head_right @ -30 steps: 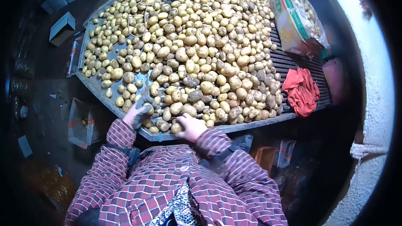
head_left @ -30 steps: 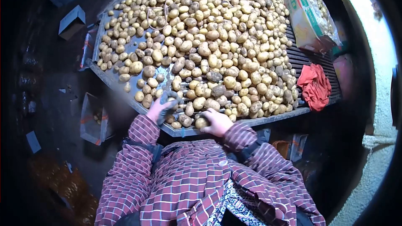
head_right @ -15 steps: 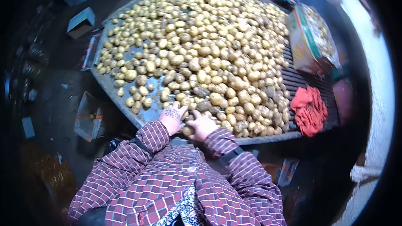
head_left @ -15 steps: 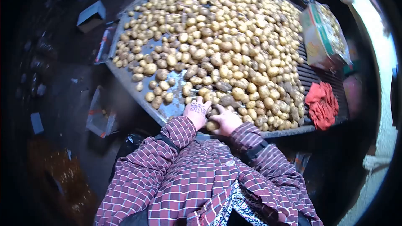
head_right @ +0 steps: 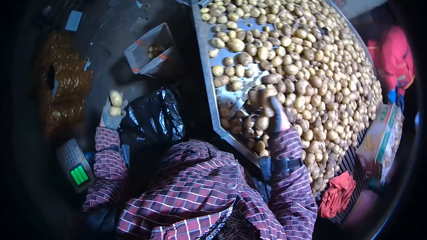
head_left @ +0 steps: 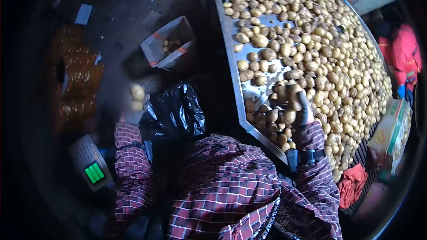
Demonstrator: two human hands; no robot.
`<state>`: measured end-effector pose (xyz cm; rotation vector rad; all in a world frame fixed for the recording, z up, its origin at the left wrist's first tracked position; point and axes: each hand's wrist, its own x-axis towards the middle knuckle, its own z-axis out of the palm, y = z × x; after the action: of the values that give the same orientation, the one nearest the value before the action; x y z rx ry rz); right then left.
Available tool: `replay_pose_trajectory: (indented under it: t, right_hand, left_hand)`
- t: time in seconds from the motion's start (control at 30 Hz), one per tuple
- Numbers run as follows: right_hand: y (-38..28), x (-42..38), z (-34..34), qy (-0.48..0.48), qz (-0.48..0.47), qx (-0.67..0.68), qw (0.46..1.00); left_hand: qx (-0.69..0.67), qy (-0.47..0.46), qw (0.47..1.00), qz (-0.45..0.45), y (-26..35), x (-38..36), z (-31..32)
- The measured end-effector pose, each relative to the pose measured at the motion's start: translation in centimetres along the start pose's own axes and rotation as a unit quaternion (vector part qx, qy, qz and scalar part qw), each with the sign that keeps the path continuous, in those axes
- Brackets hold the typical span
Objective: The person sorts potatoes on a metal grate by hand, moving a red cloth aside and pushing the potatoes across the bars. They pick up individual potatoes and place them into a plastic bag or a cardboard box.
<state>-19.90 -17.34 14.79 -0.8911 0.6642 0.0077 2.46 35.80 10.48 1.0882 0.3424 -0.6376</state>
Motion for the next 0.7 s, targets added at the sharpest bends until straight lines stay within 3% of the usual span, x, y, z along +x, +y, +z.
replay_pose_trajectory:
  t: [0.07,0.13,0.23,0.27,0.33,0.37,0.4,0.47,0.5,0.57,0.67,0.7]
  right_hand:
    - [1.9,0.9,4.6,-0.089,0.112,0.059,0.988]
    - [4.5,0.7,8.6,-0.128,0.175,0.086,0.972]
    - [7.5,0.1,11.2,-0.29,0.14,0.096,0.942]
    - [7.9,-0.2,11.0,-0.276,0.16,0.069,0.945]
    - [8.6,-0.5,10.0,-0.265,0.196,0.068,0.942]
    - [9.0,-0.5,9.3,-0.267,0.212,0.094,0.935]
    - [10.5,0.4,7.5,-0.307,0.219,0.157,0.913]
    - [9.2,-0.6,8.1,-0.142,0.223,0.011,0.964]
    - [9.9,-0.2,8.6,-0.164,0.191,-0.12,0.961]
    - [10.7,0.2,11.0,-0.21,0.139,-0.229,0.94]
    - [12.0,-0.8,14.4,-0.25,0.137,-0.233,0.93]
    - [11.0,-1.2,13.9,-0.29,0.129,-0.23,0.92]
  left_hand:
    - [-0.046,0.021,0.999,-0.001,-3.2,-2.4,-4.4]
    - [-0.117,0.119,0.986,-0.004,-7.0,-5.1,-6.7]
    - [-0.213,0.146,0.964,-0.069,-11.1,-7.4,-8.4]
    - [-0.243,0.122,0.957,-0.103,-11.5,-7.8,-7.9]
    - [-0.187,0.076,0.976,-0.086,-13.3,-6.8,-8.0]
    - [-0.178,0.133,0.97,-0.101,-13.9,-5.9,-8.0]
    - [-0.146,0.121,0.976,-0.103,-14.2,-5.0,-8.0]
    - [-0.082,0.086,0.987,-0.106,-14.9,-2.8,-8.3]
    - [-0.057,0.079,0.989,-0.111,-15.2,-1.8,-8.4]
    - [-0.018,0.091,0.987,-0.134,-15.9,-0.1,-7.6]
    - [0.065,0.164,0.958,-0.224,-14.2,-0.5,-5.6]
    - [0.054,0.131,0.959,-0.246,-15.1,0.3,-7.1]
